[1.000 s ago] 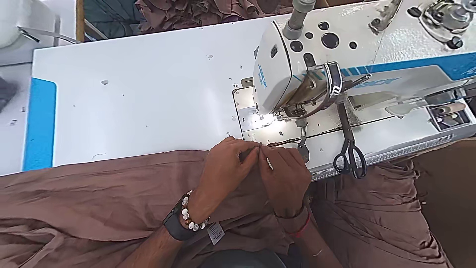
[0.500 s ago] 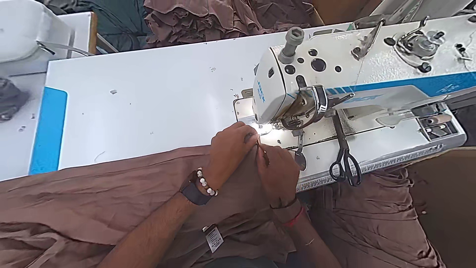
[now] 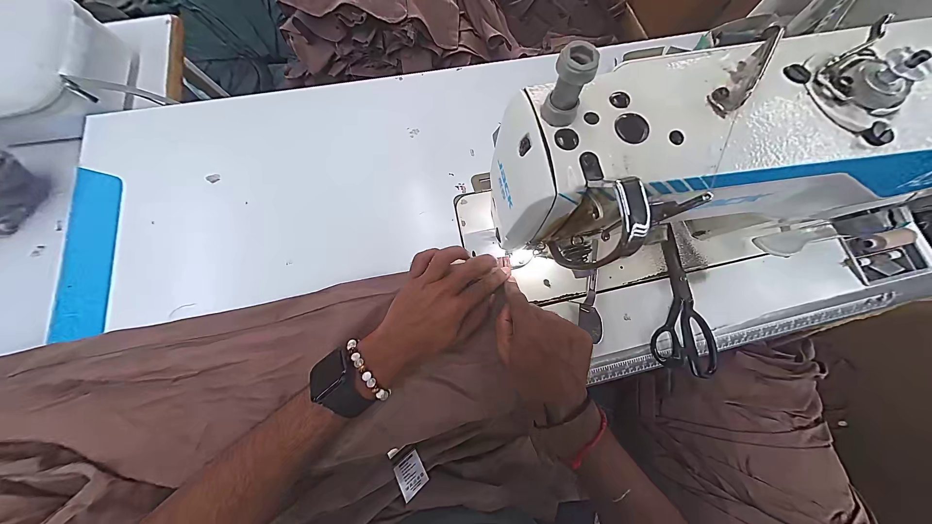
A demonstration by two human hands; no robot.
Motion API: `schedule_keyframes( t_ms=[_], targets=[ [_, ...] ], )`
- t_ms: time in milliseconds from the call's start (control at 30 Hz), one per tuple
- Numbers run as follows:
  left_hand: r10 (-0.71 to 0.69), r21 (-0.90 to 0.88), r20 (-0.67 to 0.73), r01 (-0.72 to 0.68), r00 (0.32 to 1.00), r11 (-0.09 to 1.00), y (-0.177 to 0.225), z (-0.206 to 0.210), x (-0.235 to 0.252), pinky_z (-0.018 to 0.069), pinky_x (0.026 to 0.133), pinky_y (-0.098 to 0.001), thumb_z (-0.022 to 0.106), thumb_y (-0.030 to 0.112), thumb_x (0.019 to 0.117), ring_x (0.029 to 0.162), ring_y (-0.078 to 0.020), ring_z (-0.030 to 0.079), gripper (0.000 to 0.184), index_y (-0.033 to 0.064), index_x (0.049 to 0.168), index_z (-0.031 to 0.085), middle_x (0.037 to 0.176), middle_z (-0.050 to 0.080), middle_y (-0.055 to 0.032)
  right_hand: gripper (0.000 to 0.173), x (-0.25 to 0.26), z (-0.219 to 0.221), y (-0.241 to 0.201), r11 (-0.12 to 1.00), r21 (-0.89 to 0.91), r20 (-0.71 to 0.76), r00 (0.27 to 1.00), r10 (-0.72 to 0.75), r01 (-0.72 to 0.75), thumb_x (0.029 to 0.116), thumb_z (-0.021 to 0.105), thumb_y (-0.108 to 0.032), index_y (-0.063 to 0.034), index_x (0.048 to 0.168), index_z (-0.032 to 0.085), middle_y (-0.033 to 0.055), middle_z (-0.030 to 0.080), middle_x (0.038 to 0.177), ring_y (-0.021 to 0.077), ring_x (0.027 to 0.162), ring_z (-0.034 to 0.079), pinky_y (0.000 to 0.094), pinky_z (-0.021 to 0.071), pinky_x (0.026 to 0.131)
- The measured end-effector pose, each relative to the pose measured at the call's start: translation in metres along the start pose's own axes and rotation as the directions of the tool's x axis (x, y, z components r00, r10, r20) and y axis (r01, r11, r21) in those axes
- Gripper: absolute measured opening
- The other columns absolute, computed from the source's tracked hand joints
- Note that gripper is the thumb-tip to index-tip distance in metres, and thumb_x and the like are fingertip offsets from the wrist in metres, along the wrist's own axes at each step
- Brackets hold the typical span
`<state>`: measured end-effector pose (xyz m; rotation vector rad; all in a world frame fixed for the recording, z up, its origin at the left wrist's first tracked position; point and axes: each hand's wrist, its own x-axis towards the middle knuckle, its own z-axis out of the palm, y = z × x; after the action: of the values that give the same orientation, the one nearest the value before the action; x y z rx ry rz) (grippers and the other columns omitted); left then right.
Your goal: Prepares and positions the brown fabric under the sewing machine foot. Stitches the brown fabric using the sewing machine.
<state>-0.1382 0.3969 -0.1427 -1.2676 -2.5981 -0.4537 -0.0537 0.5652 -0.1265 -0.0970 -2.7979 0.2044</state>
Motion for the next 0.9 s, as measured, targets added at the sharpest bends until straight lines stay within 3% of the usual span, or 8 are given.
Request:
schedule_keyframes(
  t_ms=[267,367,433,467,600,700,800,900],
  targets=[
    [0.069,0.033,-0.027,-0.068,0.997,0.997,-0.012,0.002,0.021,0.0363,0.100,-0.0446,0.048,0.031,0.1039,0.118,-0.0224,0.054,0.034,0.0260,0.127,0.072,0.126,0.067,0.0044,0.035,0.011,0.007,0.005,0.999,-0.025,-0.018,1.000,0.022,-0.023,0.0977,0.050,-0.027,-0.0150,0.114,0.079,-0.0003,0.056,0.052,0.0184,0.043,0.055,0.0349,0.0376,0.038],
    [0.079,0.035,-0.028,-0.078,0.996,0.996,-0.012,0.001,0.021,0.0355,0.102,-0.0459,0.048,0.031,0.1039,0.120,-0.0227,0.054,0.034,0.0267,0.127,0.072,0.128,0.067,0.0046,0.037,0.015,-0.015,0.015,0.996,0.087,0.190,0.982,0.010,-0.027,0.0971,0.051,-0.030,-0.0190,0.122,0.076,0.0014,0.058,0.054,0.0227,0.045,0.058,0.0413,0.0432,0.041],
    [0.098,0.008,-0.016,-0.098,0.995,0.995,-0.013,0.000,0.019,0.0354,0.106,-0.0468,0.048,0.033,0.1038,0.127,-0.0222,0.053,0.035,0.0297,0.129,0.072,0.133,0.067,0.0065,0.033,0.019,-0.047,0.049,0.976,0.190,0.345,0.938,0.037,-0.108,0.1005,0.054,-0.035,-0.0202,0.119,0.078,0.0051,0.070,0.071,0.0254,0.060,0.067,0.0501,0.0538,0.053],
    [0.104,-0.005,-0.019,-0.104,0.994,0.995,-0.014,0.000,0.021,0.0351,0.107,-0.0468,0.048,0.032,0.1036,0.128,-0.0222,0.053,0.035,0.0301,0.130,0.071,0.134,0.067,0.0066,0.030,0.023,-0.062,0.073,0.971,0.191,0.282,0.955,0.088,-0.146,0.1003,0.057,-0.031,-0.0140,0.113,0.078,0.0099,0.072,0.077,0.0289,0.065,0.069,0.0539,0.0551,0.057],
    [0.076,0.016,-0.036,-0.076,0.996,0.997,-0.013,0.001,0.022,0.0359,0.106,-0.0465,0.048,0.032,0.1025,0.127,-0.0226,0.054,0.036,0.0283,0.130,0.072,0.131,0.068,0.0056,0.037,0.048,-0.092,0.178,0.919,-0.101,-0.004,0.924,0.383,-0.382,0.1049,0.046,-0.023,-0.0072,0.131,0.067,0.0241,0.067,0.127,0.0459,0.116,0.063,0.0685,0.0476,0.091],
    [0.058,0.026,-0.033,-0.057,0.998,0.998,-0.013,0.002,0.024,0.0368,0.105,-0.0461,0.049,0.031,0.1022,0.124,-0.0231,0.055,0.035,0.0277,0.128,0.072,0.129,0.068,0.0046,0.034,0.049,-0.063,0.212,0.891,-0.207,-0.050,0.914,0.403,-0.405,0.1029,0.046,-0.020,-0.0060,0.118,0.073,0.0247,0.069,0.120,0.0485,0.109,0.066,0.0713,0.0483,0.083],
    [0.077,0.002,-0.023,-0.077,0.997,0.997,-0.010,0.002,0.021,0.0381,0.104,-0.0454,0.048,0.031,0.1030,0.123,-0.0218,0.056,0.035,0.0287,0.129,0.071,0.131,0.068,0.0060,0.034,0.043,-0.050,0.208,0.892,-0.185,-0.055,0.910,0.410,-0.413,0.1014,0.048,-0.021,-0.0061,0.119,0.074,0.0230,0.069,0.119,0.0451,0.105,0.068,0.0674,0.0511,0.079],
    [0.097,-0.013,-0.002,-0.097,0.995,0.995,-0.007,0.001,0.015,0.0377,0.104,-0.0447,0.046,0.032,0.1035,0.124,-0.0210,0.055,0.037,0.0316,0.133,0.069,0.135,0.066,0.0069,0.039,0.030,-0.050,0.194,0.913,-0.092,-0.075,0.917,0.393,-0.398,0.1006,0.052,-0.025,-0.0067,0.131,0.069,0.0239,0.060,0.139,0.0436,0.129,0.057,0.0616,0.0477,0.101]
  ],
)
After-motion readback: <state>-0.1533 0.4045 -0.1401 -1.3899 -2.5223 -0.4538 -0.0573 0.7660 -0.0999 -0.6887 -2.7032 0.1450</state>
